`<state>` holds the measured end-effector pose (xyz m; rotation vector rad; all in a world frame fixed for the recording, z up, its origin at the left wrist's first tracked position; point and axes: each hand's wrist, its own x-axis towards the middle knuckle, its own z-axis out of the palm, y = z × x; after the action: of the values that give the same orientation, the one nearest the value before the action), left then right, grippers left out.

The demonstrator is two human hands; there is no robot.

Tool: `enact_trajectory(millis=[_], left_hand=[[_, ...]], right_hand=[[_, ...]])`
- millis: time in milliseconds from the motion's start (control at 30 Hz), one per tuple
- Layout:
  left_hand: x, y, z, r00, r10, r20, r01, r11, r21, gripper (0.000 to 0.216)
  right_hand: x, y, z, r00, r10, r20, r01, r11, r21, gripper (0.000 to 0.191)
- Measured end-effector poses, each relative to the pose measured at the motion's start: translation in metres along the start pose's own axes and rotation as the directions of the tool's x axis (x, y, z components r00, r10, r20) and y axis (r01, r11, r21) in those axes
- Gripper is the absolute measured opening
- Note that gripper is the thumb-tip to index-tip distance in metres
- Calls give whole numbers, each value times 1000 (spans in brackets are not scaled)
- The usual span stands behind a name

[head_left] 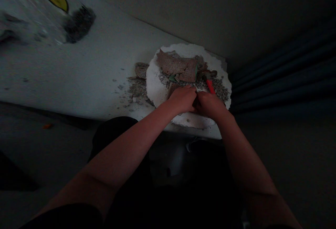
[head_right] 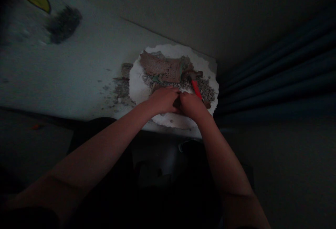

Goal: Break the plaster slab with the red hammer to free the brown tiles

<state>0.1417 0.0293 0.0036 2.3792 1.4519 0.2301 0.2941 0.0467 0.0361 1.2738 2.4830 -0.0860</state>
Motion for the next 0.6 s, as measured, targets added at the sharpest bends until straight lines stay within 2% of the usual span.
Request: enact_trajectory(millis=[433,600], left_hand=[[1,-2,3,1000,15,-11,-15,1000,-11,41],[1,-2,2,999,33,-20,-33,999,-17,40]], right_hand=[[1,1,1,1000,10,-13,-10,1000,23,30],[-4,12,13,996,-29,-82,35,996,78,26]])
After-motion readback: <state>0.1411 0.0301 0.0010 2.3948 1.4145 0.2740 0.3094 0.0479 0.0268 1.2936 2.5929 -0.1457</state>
